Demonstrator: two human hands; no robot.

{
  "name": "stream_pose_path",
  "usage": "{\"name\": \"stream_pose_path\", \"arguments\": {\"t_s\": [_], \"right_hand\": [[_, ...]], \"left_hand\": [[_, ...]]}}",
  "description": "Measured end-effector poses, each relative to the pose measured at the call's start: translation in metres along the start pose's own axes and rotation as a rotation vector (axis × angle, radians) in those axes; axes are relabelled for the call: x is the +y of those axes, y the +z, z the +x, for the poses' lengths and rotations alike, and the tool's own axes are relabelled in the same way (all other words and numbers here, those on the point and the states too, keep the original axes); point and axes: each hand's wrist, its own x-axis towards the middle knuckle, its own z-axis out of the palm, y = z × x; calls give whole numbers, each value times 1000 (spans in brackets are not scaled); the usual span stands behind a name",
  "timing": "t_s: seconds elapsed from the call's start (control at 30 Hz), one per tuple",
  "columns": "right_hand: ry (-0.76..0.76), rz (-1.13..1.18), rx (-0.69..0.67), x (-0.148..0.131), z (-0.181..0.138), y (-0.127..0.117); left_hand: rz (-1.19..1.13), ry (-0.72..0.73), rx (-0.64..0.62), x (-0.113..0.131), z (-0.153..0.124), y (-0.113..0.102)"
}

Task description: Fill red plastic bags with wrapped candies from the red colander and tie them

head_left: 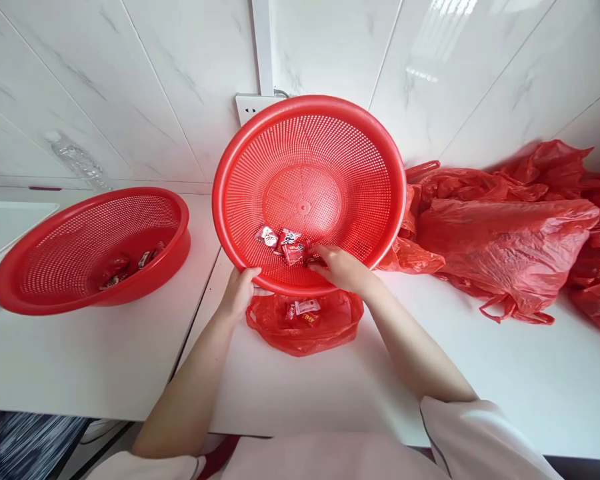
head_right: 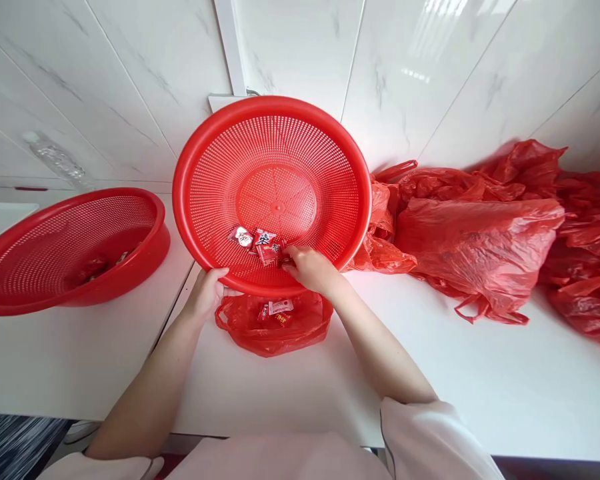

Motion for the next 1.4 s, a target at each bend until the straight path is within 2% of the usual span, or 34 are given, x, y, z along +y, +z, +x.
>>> {"name": "stream_pose_path", "arguments": {"t_s": [0.07, 0.13, 0.3, 0.37, 0.57, 0.67, 0.83, 0.9, 1.1, 1.17, 1.27, 1.4], "right_hand": [[12, -18, -30, 5, 3, 5], [20, 91, -51, 10, 6, 5], [132, 830, -222, 17, 8, -4], [159, 1019, -241, 18, 7, -7], [218, 1191, -206, 18, 7, -9], [204, 1123, -182, 18, 6, -12], [68, 771, -250, 17, 0, -22], [26, 684, -238, 15, -1, -24], [-117, 277, 63, 5, 4, -2], [-187, 106, 117, 3, 6, 8], [-248, -12, 28, 0, 4, 16], [-208, 33, -184, -3, -2, 7]], "left_hand": [[4, 1, 2, -1, 0, 0], [10, -4, 9, -2, 1, -1], [-19, -2, 12, -3, 5, -4], [-30, 16, 19, -3, 6, -5], [-49, 16, 50, -3, 7, -7], [-46, 17, 52, -2, 6, -6], [-32, 22, 51, -1, 6, -5], [-35, 24, 37, -2, 6, -5], [-42, -12, -8, -5, 2, 3], [-39, -14, -28, -5, -1, 7], [-31, -11, -16, -5, -5, 10], [-49, -24, 26, -8, -2, 9]]}}
